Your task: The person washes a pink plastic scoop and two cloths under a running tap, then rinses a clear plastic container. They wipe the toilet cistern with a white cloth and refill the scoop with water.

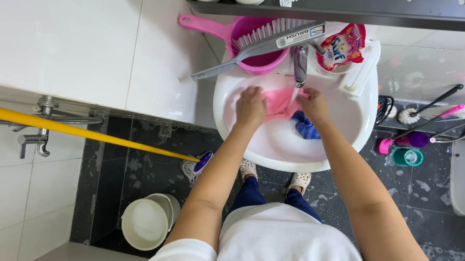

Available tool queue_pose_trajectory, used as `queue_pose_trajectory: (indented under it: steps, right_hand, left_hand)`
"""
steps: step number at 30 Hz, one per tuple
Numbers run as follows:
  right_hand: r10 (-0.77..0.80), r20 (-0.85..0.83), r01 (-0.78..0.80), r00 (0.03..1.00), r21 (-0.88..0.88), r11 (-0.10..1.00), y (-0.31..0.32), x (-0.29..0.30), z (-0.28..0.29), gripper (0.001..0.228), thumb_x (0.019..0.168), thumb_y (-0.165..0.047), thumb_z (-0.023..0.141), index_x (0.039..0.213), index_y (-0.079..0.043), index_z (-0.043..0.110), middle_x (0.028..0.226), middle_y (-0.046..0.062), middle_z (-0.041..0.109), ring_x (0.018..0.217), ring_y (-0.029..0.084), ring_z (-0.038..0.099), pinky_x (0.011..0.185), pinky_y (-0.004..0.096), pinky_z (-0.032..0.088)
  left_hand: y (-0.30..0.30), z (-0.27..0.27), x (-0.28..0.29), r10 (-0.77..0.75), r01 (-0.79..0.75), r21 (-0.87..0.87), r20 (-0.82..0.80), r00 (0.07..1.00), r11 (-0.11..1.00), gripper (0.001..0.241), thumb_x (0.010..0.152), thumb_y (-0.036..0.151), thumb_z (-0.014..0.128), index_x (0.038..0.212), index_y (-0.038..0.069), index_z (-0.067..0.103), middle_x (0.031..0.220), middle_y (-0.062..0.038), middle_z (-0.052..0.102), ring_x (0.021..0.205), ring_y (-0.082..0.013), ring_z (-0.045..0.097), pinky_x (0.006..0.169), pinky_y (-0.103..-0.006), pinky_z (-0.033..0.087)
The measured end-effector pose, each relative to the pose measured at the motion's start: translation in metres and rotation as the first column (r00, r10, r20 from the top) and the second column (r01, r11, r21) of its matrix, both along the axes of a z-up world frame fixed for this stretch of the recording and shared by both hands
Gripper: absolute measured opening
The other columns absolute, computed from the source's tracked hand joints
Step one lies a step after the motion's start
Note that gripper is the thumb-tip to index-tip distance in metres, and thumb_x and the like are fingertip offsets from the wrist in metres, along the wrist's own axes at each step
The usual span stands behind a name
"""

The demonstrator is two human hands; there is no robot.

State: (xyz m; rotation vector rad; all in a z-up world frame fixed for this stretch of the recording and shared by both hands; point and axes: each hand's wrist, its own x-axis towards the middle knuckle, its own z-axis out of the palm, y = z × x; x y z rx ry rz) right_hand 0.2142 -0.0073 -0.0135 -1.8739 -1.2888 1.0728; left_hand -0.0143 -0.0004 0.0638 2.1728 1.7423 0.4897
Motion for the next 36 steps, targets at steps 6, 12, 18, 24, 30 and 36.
queue_pose_trajectory:
  steps: [6, 12, 18, 24, 30, 36]
  right_hand:
    - [-0.396, -0.683, 0.112, 0.614, -0.421, 0.9, -0.024, 0.0, -0.015, 0.029, 0.092, -0.017, 0.068, 0.119, -0.017, 0.061, 0.101, 0.001, 0.073, 0.086, 0.018, 0.076, 0.071, 0.039, 0.064]
    - [-0.484, -0.566, 0.085, 0.668, -0.588, 0.804, -0.071, 0.021, -0.019, 0.03, 0.098, -0.025, 0.069, 0.12, -0.006, 0.063, 0.098, 0.006, 0.071, 0.082, 0.022, 0.074, 0.075, 0.044, 0.065]
    - [-0.421, -0.656, -0.037, 0.627, -0.565, 0.824, -0.05, 0.014, -0.025, 0.015, 0.097, -0.026, 0.07, 0.108, -0.018, 0.063, 0.088, -0.001, 0.056, 0.073, 0.014, 0.059, 0.067, 0.042, 0.064]
    - [-0.304, -0.665, 0.078, 0.682, -0.347, 0.934, 0.007, -0.02, -0.039, 0.034, 0.079, 0.002, 0.059, 0.109, -0.01, 0.066, 0.09, 0.001, 0.067, 0.072, 0.015, 0.071, 0.061, 0.04, 0.064]
    - [-0.061, -0.669, -0.004, 0.74, -0.095, 0.995, 0.027, -0.024, -0.015, 0.024, 0.097, -0.004, 0.07, 0.118, 0.008, 0.067, 0.1, 0.012, 0.068, 0.081, 0.018, 0.063, 0.069, 0.034, 0.052]
    - [-0.2, -0.87, 0.016, 0.45, -0.216, 0.976, -0.006, 0.017, 0.073, 0.028, 0.092, -0.005, 0.054, 0.118, 0.004, 0.06, 0.106, 0.013, 0.071, 0.093, 0.024, 0.075, 0.085, 0.039, 0.063]
  left_hand:
    - [0.023, -0.053, 0.077, 0.497, 0.364, -0.693, 0.709, 0.5, 0.622, 0.029, 0.092, 0.034, 0.071, 0.105, 0.009, 0.069, 0.094, -0.001, 0.075, 0.084, -0.0185, 0.07, 0.073, -0.0396, 0.059]
    - [0.051, -0.161, 0.133, 0.691, 0.48, -0.652, 0.713, 0.122, 0.587, 0.034, 0.096, 0.041, 0.074, 0.094, 0.009, 0.067, 0.092, -0.01, 0.072, 0.088, -0.0284, 0.074, 0.084, -0.0396, 0.06]
    - [0.062, -0.173, 0.132, 0.896, 0.531, -0.746, 0.439, -0.062, 0.403, 0.044, 0.094, 0.044, 0.071, 0.08, 0.007, 0.052, 0.071, -0.009, 0.057, 0.078, -0.0363, 0.073, 0.08, -0.0604, 0.062]
    - [0.023, -0.087, 0.066, 0.659, 0.54, -0.514, 0.745, -0.103, 0.666, 0.033, 0.099, 0.012, 0.063, 0.128, -0.003, 0.06, 0.117, -0.014, 0.069, 0.11, -0.0231, 0.068, 0.1, -0.0351, 0.053]
    - [0.015, -0.094, 0.01, 0.156, 0.133, -0.401, 0.609, 0.778, 0.906, 0.065, 0.077, 0.014, 0.069, 0.14, 0.005, 0.057, 0.132, -0.013, 0.069, 0.12, -0.026, 0.069, 0.105, -0.0376, 0.053]
    - [-0.001, -0.019, 0.047, -0.07, 0.162, -0.446, 0.216, 0.974, 0.88, 0.097, 0.064, 0.034, 0.089, 0.148, 0.014, 0.045, 0.153, -0.017, 0.036, 0.135, -0.0381, 0.044, 0.105, -0.0463, 0.043]
